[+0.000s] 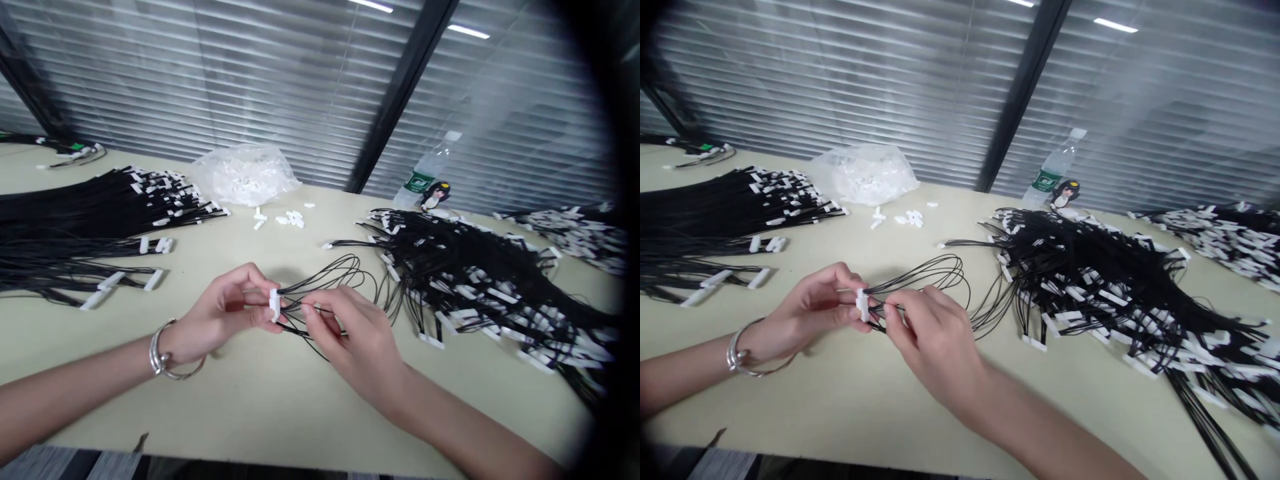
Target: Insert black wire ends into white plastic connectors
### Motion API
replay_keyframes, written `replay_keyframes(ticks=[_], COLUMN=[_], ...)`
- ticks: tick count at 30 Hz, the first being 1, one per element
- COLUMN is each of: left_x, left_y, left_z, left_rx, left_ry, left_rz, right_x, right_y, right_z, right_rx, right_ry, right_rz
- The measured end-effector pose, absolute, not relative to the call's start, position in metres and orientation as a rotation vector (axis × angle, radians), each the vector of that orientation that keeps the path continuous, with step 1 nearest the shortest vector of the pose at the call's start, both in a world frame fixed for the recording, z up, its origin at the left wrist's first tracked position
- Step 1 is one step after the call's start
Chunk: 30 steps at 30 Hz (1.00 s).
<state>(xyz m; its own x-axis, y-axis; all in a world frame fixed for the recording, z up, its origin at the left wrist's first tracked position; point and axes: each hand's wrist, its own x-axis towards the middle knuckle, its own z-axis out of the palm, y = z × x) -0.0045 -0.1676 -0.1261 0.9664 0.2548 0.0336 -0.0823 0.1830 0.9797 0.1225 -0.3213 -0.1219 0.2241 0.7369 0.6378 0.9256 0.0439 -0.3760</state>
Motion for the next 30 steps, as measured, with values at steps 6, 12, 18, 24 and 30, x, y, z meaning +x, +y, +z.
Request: replay_keyframes(ticks=[6,12,18,24,30], left_x=[-0.005,-0.005,-0.004,-0.004,-0.005], left_y=[-0.167,-0.166,-0.166,-0.168,-0.170], left_z=[-0.130,-0.133,-0.133,-0.128,-0.122], left_rx=[1.394,1.404,1.391,1.424,1.484], left_ry=[0.116,0.103,0.121,0.187,0.201], left_rz=[0.256,0.254,0.234,0.221,0.209], right_x=[0.122,0.127,0.131,0.133,0.136], right_y=[-0.323,-0.322,-0.322,-0.324,-0.324], right_z=[-0.124,-0.127,-0.130,-0.130,-0.132], right_rx=[-1.708,-1.678,-1.699,-1.733,-1.726], right_ry=[-1.604,-1.723,-1.807,-1.874,-1.879], right_rz=[-0.475,-0.652,-0.855,-0.875,-0.844])
